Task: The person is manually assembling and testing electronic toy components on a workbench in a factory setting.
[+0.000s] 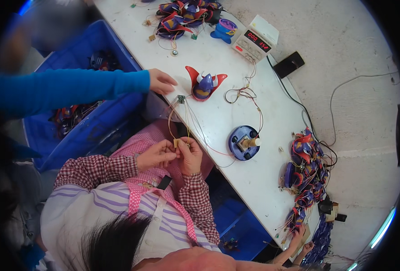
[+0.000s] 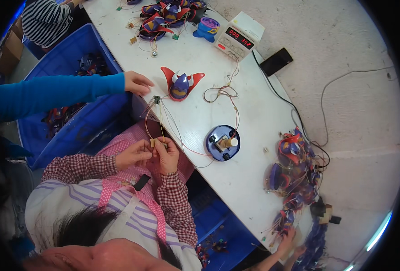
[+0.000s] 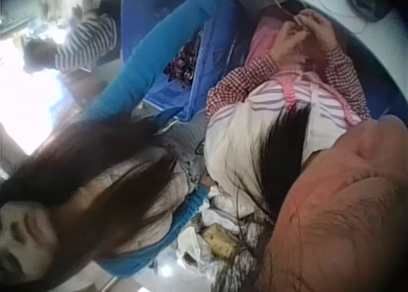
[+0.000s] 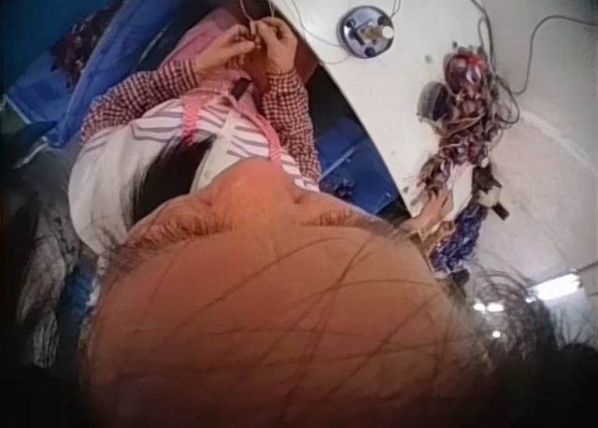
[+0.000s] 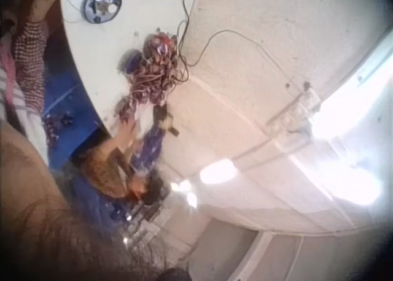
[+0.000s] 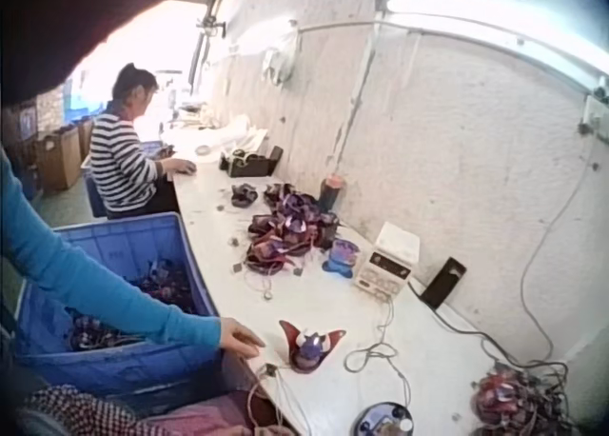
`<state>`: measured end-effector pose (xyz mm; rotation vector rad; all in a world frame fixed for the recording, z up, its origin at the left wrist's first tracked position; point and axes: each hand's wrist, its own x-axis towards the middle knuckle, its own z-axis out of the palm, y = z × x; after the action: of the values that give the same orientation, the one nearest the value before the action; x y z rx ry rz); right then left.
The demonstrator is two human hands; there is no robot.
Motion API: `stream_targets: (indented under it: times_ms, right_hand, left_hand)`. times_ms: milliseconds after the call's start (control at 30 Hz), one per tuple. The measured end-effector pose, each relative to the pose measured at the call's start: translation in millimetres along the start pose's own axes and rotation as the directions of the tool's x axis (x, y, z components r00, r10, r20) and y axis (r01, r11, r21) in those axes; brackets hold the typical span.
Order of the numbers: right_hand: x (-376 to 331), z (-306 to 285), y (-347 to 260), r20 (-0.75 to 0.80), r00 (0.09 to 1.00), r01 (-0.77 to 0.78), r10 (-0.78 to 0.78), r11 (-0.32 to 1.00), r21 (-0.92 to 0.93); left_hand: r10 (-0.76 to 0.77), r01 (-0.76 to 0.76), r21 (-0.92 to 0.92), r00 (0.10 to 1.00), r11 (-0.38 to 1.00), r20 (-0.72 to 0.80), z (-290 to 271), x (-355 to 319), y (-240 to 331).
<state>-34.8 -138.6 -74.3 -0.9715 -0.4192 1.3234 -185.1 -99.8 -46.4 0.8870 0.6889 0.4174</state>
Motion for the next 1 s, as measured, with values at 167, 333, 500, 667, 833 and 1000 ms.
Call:
stream_targets:
  times_ms: [167, 333, 500, 667, 833, 1000]
  right_hand:
    - [-1, -1, -4, -0.033, 0.999, -0.001, -0.001, 0.998, -0.061]
    - [0, -3, -7, -0.058, 0.998, -0.034, 0.030, 0.997, -0.065]
    - [-1, -6, -5, -0.068, 0.997, -0.042, 0.040, 0.999, -0.028]
    - [-2, -7, -5, -0.079, 0.996, -0.041, 0.041, 0.999, -0.002]
    - [2, -8, -4, -0.071, 0.996, -0.054, 0.054, 0.999, 0.001]
    - [7, -1, -2, -0.079, 0.993, -0.088, 0.090, 0.996, 0.028]
  left_hand:
    - [0.079, -0.079, 0.005, 0.993, 0.997, -0.084, -2, 7, -8]
    - [0.445, -0.357, 0.331, 0.861, 0.873, -0.247, -19, 26, -7]
    - [0.802, -0.405, 0.855, 0.597, 0.323, -0.020, -26, 54, 71]
    - [0.722, -0.459, 0.888, 0.609, -0.017, 0.328, -53, 93, 101]
    - [0.618, -0.530, 0.845, 0.688, 0.070, 0.380, -59, 98, 110]
    - [0.584, -0.541, 0.816, 0.736, 0.203, 0.343, -60, 98, 113]
